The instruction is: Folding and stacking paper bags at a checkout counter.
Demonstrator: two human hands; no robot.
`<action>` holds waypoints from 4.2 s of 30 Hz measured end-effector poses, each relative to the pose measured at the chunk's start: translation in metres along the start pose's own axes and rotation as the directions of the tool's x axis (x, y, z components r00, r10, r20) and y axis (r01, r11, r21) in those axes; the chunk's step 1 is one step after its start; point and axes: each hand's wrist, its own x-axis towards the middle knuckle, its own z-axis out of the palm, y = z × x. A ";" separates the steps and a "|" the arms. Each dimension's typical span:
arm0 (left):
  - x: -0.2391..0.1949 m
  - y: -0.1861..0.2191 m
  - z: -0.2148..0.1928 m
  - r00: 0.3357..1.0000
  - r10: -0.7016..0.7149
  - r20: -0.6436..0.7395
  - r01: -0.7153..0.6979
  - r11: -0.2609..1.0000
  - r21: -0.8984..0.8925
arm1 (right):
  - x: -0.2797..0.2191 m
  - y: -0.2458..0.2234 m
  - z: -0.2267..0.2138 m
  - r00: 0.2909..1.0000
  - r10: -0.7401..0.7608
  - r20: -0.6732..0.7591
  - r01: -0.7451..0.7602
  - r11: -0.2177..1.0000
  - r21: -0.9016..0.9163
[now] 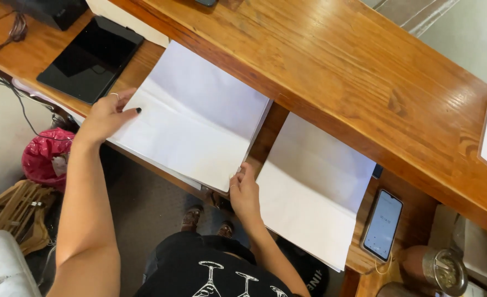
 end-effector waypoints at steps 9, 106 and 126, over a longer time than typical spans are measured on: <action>0.019 -0.018 0.002 0.984 -0.101 0.149 0.095 0.994 0.049 | -0.021 -0.012 0.004 0.990 -0.136 -0.041 0.136 0.991 -0.018; -0.009 -0.025 -0.006 0.997 -0.078 -0.019 0.077 0.996 -0.052 | 0.000 0.021 -0.005 0.989 0.012 0.149 -0.088 0.853 0.514; -0.073 0.070 0.023 0.883 0.380 -0.276 -0.350 0.924 0.155 | -0.021 0.009 -0.063 0.905 -0.305 -0.296 0.423 0.717 0.555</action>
